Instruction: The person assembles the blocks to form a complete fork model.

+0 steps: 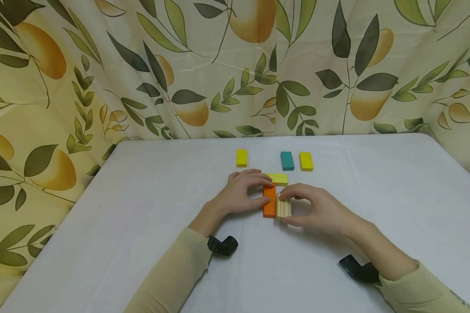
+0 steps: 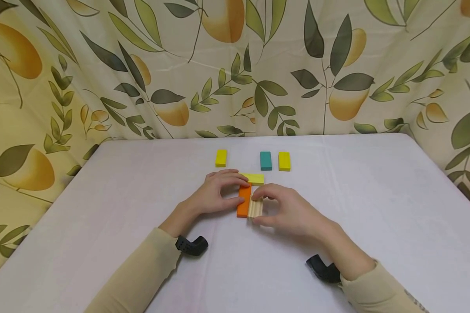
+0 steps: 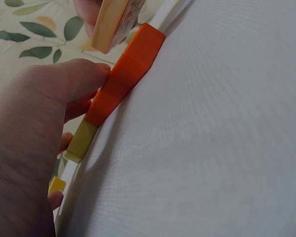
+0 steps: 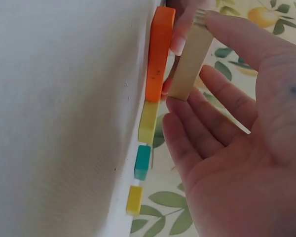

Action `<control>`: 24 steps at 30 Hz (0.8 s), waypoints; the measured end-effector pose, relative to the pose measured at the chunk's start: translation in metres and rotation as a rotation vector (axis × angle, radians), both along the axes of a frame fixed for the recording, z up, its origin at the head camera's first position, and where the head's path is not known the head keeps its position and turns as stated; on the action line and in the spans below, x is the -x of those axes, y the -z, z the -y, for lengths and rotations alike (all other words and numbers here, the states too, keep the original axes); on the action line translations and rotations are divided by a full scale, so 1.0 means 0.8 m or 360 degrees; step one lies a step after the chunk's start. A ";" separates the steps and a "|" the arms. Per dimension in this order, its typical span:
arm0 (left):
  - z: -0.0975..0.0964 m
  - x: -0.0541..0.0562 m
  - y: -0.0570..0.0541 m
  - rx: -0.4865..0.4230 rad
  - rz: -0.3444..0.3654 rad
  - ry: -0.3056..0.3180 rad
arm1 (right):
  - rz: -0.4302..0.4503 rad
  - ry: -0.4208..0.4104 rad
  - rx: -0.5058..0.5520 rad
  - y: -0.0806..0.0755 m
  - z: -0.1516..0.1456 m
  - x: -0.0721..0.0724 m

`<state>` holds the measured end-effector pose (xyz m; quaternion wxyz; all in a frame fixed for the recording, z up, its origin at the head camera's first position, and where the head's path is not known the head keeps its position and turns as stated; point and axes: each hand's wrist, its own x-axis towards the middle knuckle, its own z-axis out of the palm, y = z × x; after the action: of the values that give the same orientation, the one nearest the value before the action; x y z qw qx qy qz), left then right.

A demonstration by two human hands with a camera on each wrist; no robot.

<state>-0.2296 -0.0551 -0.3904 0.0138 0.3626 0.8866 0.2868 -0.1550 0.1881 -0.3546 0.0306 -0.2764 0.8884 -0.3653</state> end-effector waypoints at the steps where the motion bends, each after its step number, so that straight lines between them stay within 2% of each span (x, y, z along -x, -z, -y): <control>1: 0.000 0.000 0.000 -0.0004 0.0003 0.0002 | 0.0001 0.0001 0.0003 0.000 0.000 -0.001; 13: 0.000 -0.002 -0.002 -0.0029 0.0001 -0.0004 | 0.0026 -0.0101 0.0130 -0.006 0.011 -0.008; 24: -0.001 0.000 0.001 -0.0036 -0.0033 0.0010 | 0.0086 -0.0108 0.0134 -0.007 0.019 -0.016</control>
<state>-0.2296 -0.0547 -0.3912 0.0015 0.3685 0.8823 0.2929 -0.1418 0.1732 -0.3489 0.0551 -0.2974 0.8612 -0.4085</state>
